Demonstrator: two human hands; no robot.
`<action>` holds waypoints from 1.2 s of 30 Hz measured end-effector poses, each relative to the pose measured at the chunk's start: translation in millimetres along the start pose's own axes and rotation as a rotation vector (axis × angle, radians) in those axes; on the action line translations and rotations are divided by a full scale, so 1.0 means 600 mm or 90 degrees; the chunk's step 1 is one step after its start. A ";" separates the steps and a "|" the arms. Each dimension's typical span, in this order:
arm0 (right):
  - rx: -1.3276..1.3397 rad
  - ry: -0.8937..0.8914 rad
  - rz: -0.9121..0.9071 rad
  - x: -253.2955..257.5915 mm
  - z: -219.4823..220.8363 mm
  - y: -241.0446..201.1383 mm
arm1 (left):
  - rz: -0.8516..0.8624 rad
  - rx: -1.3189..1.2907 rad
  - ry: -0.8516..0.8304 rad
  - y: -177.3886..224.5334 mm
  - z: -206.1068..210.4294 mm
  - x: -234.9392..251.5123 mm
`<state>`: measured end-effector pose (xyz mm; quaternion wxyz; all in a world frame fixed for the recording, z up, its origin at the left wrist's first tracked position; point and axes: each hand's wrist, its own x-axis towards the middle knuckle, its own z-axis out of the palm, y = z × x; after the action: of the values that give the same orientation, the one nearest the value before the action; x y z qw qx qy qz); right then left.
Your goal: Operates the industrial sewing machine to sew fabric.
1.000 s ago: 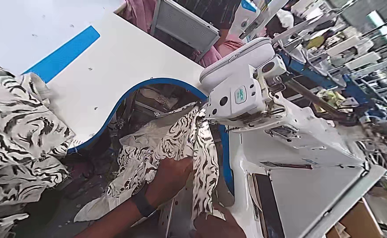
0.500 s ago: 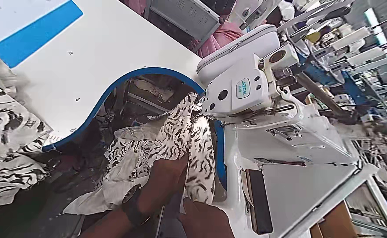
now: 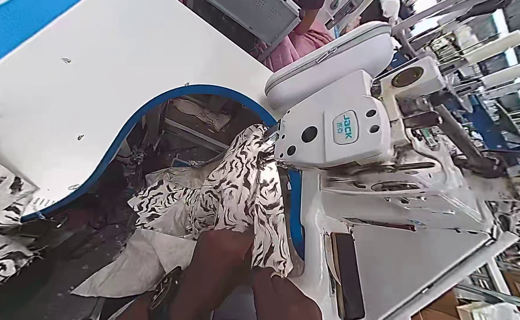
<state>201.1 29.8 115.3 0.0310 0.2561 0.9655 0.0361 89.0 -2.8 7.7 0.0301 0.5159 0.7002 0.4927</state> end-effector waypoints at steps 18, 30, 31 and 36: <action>-0.032 0.377 0.050 0.088 0.105 0.036 | -0.032 -0.060 0.067 -0.019 0.035 0.033; -0.026 0.298 -0.068 0.020 0.079 0.045 | -0.090 -0.099 -0.045 0.007 0.003 0.002; -0.036 0.293 -0.085 0.027 0.080 0.043 | -0.100 -0.119 -0.028 0.003 0.003 0.001; -0.025 0.352 -0.003 0.054 0.098 0.032 | -0.146 -0.213 -0.025 -0.020 0.008 0.029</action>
<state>186.8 65.5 57.1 -0.2288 0.2337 0.9369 0.1235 75.3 13.8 5.0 0.1853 0.4300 0.6619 0.5854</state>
